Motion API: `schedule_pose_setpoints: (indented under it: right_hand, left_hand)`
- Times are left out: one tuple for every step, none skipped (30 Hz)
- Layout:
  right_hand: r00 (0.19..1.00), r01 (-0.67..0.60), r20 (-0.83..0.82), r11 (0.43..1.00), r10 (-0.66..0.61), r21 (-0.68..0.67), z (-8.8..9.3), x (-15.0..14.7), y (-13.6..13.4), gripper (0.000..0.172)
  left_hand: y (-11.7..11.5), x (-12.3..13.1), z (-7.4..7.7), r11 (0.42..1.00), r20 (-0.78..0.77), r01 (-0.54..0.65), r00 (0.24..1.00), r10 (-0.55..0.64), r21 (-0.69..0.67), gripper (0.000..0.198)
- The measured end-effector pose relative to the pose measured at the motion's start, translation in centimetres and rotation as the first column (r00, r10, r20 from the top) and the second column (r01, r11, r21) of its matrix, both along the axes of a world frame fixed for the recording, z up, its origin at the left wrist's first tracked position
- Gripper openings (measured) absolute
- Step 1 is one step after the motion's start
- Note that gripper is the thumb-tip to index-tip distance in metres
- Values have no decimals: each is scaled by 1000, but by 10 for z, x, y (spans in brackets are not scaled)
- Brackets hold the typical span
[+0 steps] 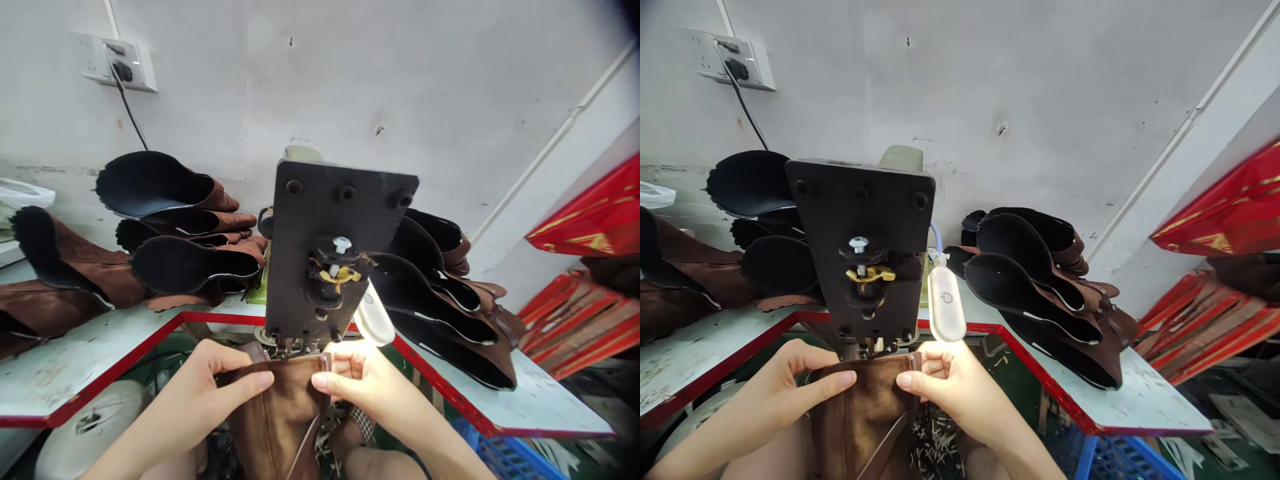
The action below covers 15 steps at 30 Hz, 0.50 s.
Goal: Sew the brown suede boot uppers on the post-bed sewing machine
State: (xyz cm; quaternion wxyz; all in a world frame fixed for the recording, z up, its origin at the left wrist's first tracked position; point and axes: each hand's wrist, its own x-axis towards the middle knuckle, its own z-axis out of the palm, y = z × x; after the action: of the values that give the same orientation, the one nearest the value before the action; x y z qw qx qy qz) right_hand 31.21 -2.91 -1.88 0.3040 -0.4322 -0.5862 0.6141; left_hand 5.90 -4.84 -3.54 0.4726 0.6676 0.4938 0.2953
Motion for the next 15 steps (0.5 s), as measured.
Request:
schedule_pose_setpoints:
  right_hand:
    - [1000, 3, -22, 1000, -4, -17, -2, -2, -2, 40]
    - [999, 2, -41, 999, -4, -36, -4, -5, -4, 43]
    - [998, -3, -58, 999, 0, -48, -5, -9, -7, 46]
    - [997, -2, -75, 999, -2, -44, -5, -13, -9, 48]
    - [996, 0, -87, 999, -3, -36, -6, -18, -11, 50]
    - [995, 3, -95, 1000, -6, -26, -6, -22, -13, 51]
    - [995, 8, -96, 1000, -9, -16, -6, -25, -14, 51]
    - [996, 7, -91, 1000, -7, -3, -5, -28, -16, 50]
    - [997, 10, -78, 1000, -9, 11, -5, -30, -17, 50]
    - [998, 16, -63, 1000, -14, 26, -5, -32, -18, 50]
    - [999, 25, -46, 999, -23, 39, -5, -32, -19, 50]
    - [999, 37, -36, 998, -36, 43, -6, -33, -19, 51]
    - [998, 44, -44, 998, -42, 34, -10, -32, -20, 50]
    - [997, 24, -78, 1000, -23, 7, -16, -32, -22, 48]
    - [990, -29, -139, 999, 23, -37, -25, -31, -25, 44]
  left_hand:
    - [-2, -3, 0, 1000, 18, -6, 1000, 6, -22, 48]
    - [-5, -7, -1, 999, 32, -15, 999, 16, -40, 48]
    - [-7, -10, -2, 998, 36, -27, 999, 29, -50, 49]
    - [-10, -13, -4, 998, 33, -39, 999, 41, -57, 50]
    - [-13, -17, -6, 996, 27, -58, 998, 60, -65, 50]
    - [-15, -20, -9, 994, 22, -79, 996, 81, -78, 50]
    - [-17, -24, -13, 991, 24, -96, 995, 98, -94, 50]
    - [-19, -28, -17, 989, 32, -103, 994, 107, -108, 50]
    - [-21, -31, -20, 987, 43, -109, 992, 115, -116, 49]
    - [-23, -35, -23, 987, 52, -115, 991, 122, -116, 48]
    - [-24, -38, -25, 987, 55, -124, 990, 130, -102, 47]
    - [-26, -40, -25, 989, 49, -121, 991, 126, -87, 47]
    - [-27, -40, -24, 992, 39, -109, 993, 112, -69, 47]
    - [-28, -39, -23, 995, 27, -83, 996, 84, -53, 48]
    - [-29, -35, -21, 998, 15, -48, 999, 48, -31, 49]
